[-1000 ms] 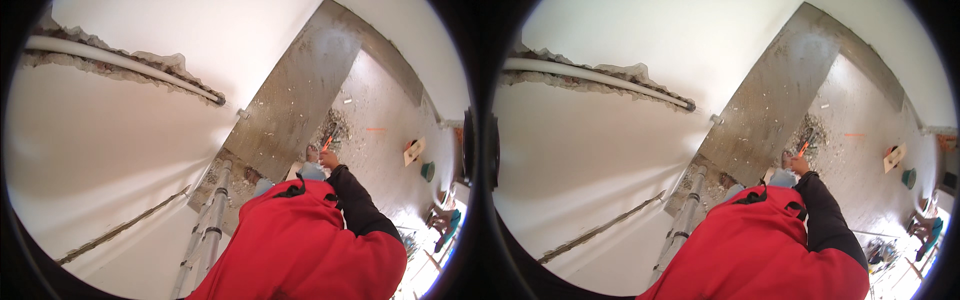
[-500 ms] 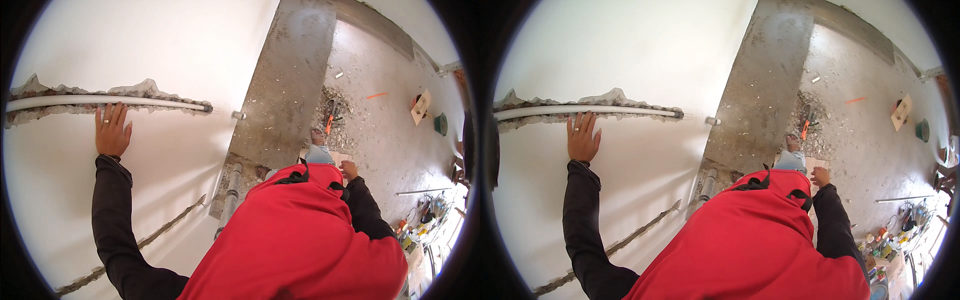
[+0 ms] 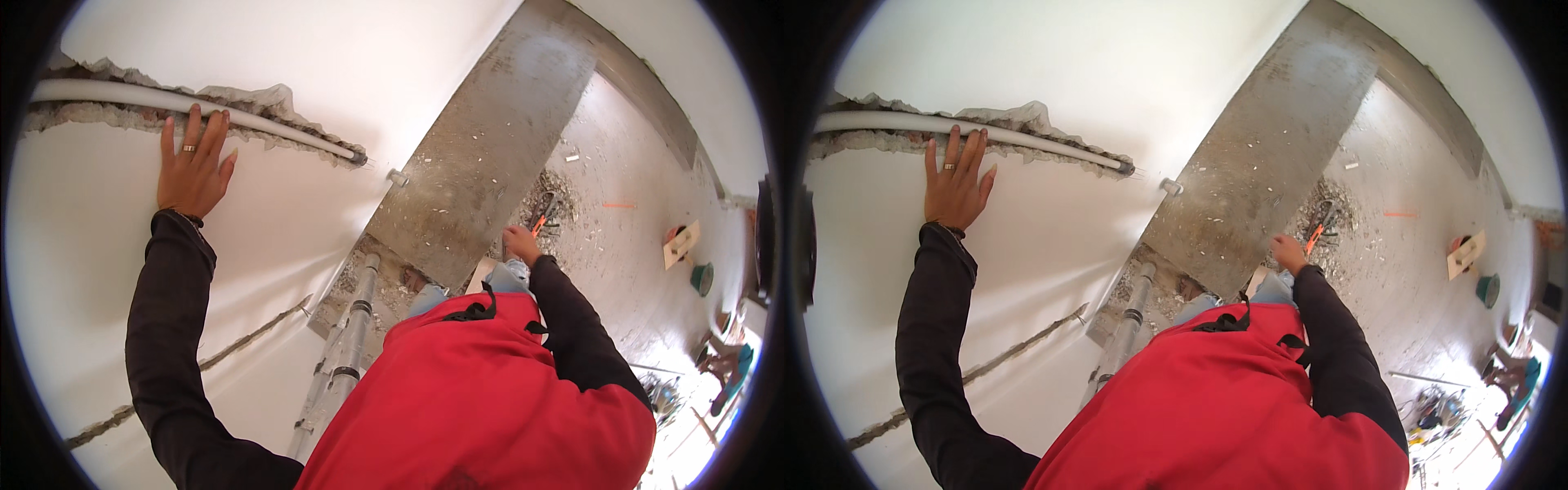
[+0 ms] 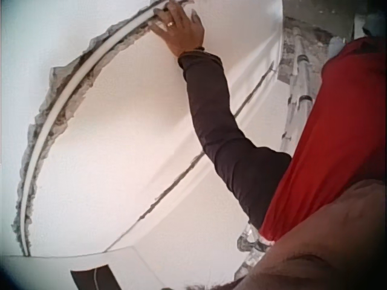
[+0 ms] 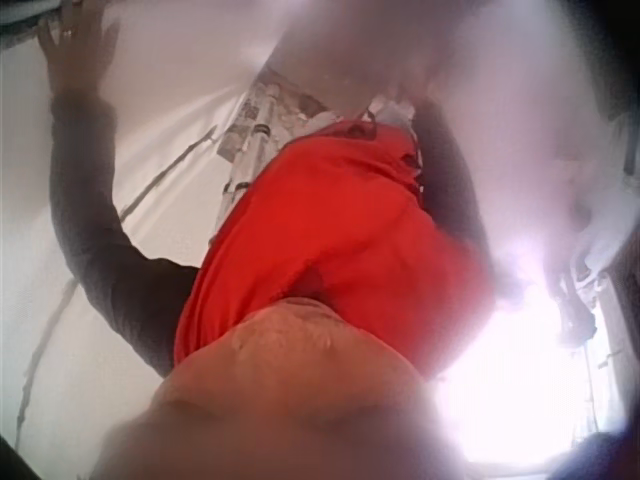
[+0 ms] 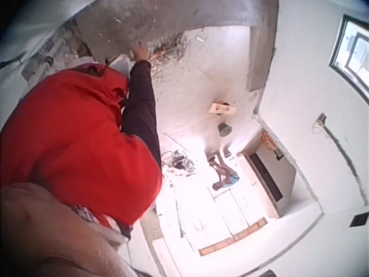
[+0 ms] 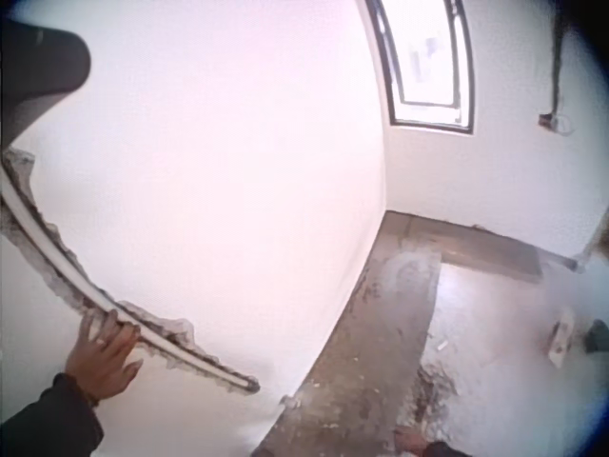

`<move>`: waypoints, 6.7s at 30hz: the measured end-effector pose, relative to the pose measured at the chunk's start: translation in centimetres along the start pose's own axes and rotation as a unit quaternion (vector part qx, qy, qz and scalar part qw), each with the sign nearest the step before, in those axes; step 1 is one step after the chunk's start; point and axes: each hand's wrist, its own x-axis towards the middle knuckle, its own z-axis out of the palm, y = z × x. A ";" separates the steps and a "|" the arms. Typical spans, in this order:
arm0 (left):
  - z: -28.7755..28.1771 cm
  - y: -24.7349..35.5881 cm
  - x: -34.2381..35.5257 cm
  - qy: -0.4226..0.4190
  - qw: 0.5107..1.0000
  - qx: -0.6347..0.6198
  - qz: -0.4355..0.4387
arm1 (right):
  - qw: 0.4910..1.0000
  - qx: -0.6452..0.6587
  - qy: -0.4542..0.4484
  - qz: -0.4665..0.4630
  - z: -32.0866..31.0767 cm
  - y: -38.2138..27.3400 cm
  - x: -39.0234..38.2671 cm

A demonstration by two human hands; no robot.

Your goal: The person fits a plastic conduit pipe into a prepared vertical groove in a wall, then uses a hammer and a chisel-like tool to secure it by driving pieces of debris or fasteners into the wall gap.

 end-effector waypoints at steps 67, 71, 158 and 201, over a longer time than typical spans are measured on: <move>2.9 2.0 1.2 -0.003 0.995 0.057 -0.078 | 0.998 0.061 -0.024 -0.023 24.6 -24.7 32.0; 3.5 2.1 0.2 -0.025 0.995 0.058 -0.072 | 0.968 0.201 -0.136 0.064 24.7 -27.4 29.1; 1.5 16.5 7.7 -0.111 0.991 0.010 -0.072 | 0.917 0.081 0.095 0.380 0.3 25.2 -10.1; -3.1 75.9 7.1 -0.353 0.163 -0.873 -0.295 | 0.974 0.216 0.019 0.073 1.7 16.1 -3.7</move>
